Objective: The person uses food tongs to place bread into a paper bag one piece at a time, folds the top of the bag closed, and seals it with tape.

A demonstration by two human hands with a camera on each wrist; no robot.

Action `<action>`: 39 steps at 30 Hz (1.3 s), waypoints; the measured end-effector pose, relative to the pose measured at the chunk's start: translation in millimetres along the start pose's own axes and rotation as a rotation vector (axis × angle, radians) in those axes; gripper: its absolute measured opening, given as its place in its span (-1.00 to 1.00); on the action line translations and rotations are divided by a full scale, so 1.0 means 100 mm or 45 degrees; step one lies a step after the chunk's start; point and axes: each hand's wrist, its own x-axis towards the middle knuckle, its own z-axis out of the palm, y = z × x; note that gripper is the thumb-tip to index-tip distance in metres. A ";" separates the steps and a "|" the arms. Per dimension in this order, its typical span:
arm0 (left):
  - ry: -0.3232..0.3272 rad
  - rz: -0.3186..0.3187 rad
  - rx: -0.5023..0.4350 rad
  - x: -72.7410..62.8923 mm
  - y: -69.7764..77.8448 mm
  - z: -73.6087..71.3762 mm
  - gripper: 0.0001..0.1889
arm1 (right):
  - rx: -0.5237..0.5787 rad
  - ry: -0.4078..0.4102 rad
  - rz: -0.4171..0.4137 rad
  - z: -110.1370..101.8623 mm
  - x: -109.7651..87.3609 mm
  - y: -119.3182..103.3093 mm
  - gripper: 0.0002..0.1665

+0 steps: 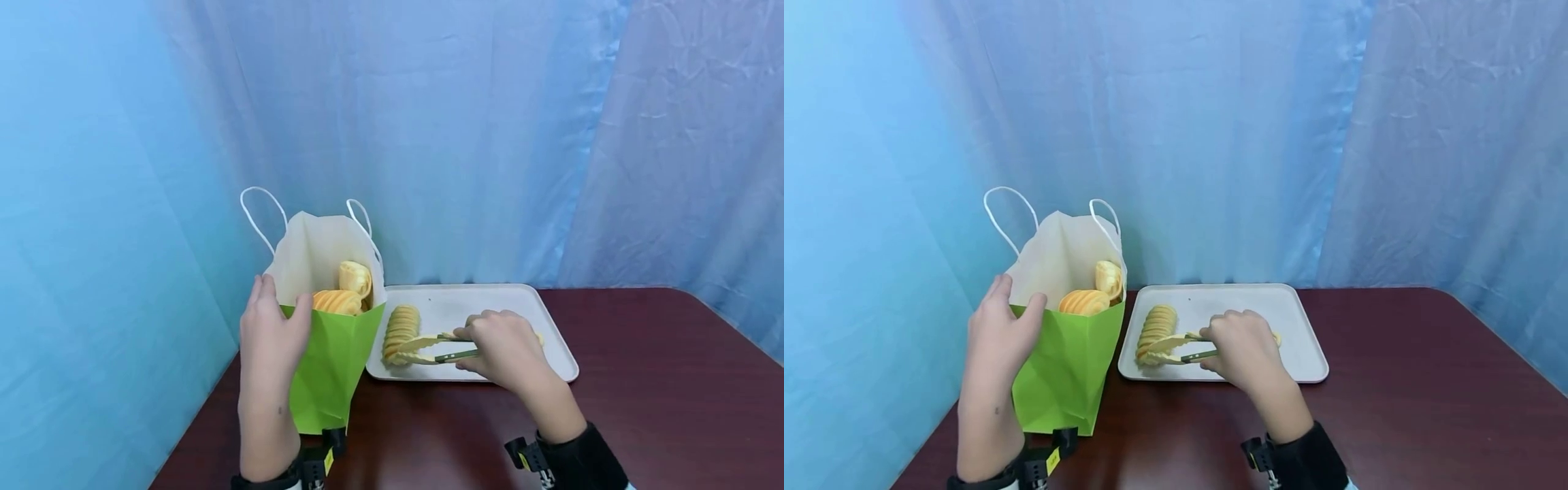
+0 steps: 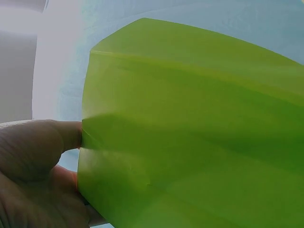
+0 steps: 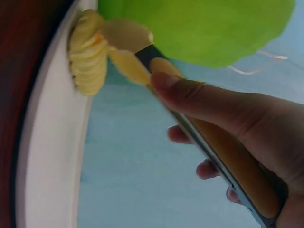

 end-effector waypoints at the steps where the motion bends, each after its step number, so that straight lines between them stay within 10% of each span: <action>1: 0.000 0.003 -0.001 0.00 0.00 0.00 -0.24 | -0.014 0.012 -0.013 0.02 0.01 0.00 -0.51; 22: -0.031 -0.002 0.041 0.01 0.00 -0.04 -0.24 | -0.068 0.094 -0.164 0.24 0.03 0.08 -0.45; 39: -0.072 0.003 0.058 0.00 0.00 -0.03 -0.24 | 0.135 -0.203 0.280 -0.19 -0.37 0.78 -0.47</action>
